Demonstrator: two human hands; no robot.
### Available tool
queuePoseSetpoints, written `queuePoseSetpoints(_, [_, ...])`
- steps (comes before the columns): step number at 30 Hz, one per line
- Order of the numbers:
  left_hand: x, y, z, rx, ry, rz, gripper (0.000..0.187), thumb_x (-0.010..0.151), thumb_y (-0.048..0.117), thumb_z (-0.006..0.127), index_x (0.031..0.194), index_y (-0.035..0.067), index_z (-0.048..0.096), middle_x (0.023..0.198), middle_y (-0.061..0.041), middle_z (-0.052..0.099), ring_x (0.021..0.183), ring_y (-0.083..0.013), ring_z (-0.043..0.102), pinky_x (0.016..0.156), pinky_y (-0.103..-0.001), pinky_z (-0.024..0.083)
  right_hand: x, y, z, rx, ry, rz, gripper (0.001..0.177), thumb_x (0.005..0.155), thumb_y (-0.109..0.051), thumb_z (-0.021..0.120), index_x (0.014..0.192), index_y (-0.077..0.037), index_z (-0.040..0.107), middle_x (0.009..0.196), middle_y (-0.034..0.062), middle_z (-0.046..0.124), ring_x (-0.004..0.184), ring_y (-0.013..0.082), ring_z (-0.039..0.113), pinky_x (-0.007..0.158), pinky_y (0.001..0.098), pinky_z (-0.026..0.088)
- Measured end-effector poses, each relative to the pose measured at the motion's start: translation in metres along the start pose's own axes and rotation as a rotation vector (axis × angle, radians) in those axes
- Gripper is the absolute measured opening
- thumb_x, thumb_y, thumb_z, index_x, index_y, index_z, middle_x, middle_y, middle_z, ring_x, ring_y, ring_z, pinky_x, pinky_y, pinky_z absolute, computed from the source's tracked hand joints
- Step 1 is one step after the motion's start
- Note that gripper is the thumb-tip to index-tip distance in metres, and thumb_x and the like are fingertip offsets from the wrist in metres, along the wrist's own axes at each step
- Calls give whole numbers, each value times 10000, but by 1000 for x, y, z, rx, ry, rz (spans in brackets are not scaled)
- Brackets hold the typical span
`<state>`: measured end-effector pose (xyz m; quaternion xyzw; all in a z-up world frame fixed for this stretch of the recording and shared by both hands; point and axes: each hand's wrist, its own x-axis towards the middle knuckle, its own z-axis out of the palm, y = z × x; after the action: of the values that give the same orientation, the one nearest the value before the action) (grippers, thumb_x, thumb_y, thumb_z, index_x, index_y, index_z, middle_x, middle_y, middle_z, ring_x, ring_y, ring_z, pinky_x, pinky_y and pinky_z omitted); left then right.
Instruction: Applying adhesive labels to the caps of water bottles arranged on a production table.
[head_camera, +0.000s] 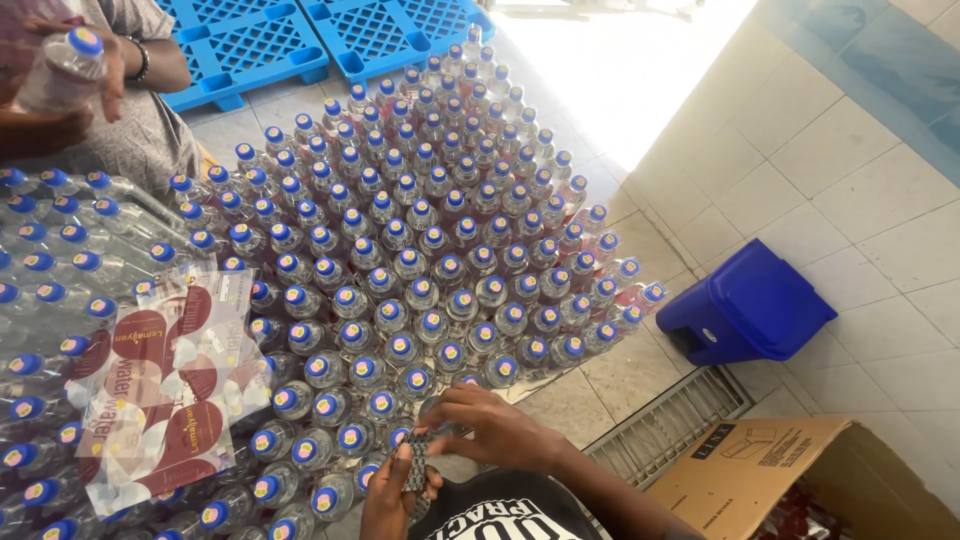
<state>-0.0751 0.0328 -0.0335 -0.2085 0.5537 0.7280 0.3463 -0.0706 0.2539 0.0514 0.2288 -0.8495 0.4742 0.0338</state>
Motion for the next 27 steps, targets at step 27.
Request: queuePoseSetpoints(27, [-25, 9, 16, 182, -395, 421, 487, 1186, 240, 483, 1533, -90, 576, 1014, -200, 782, 677, -172, 733, 560, -249, 581, -8, 32, 18, 420, 25, 402, 507, 763, 61, 916, 1237, -89, 817, 795, 65, 792, 689, 203, 770, 735, 354, 641])
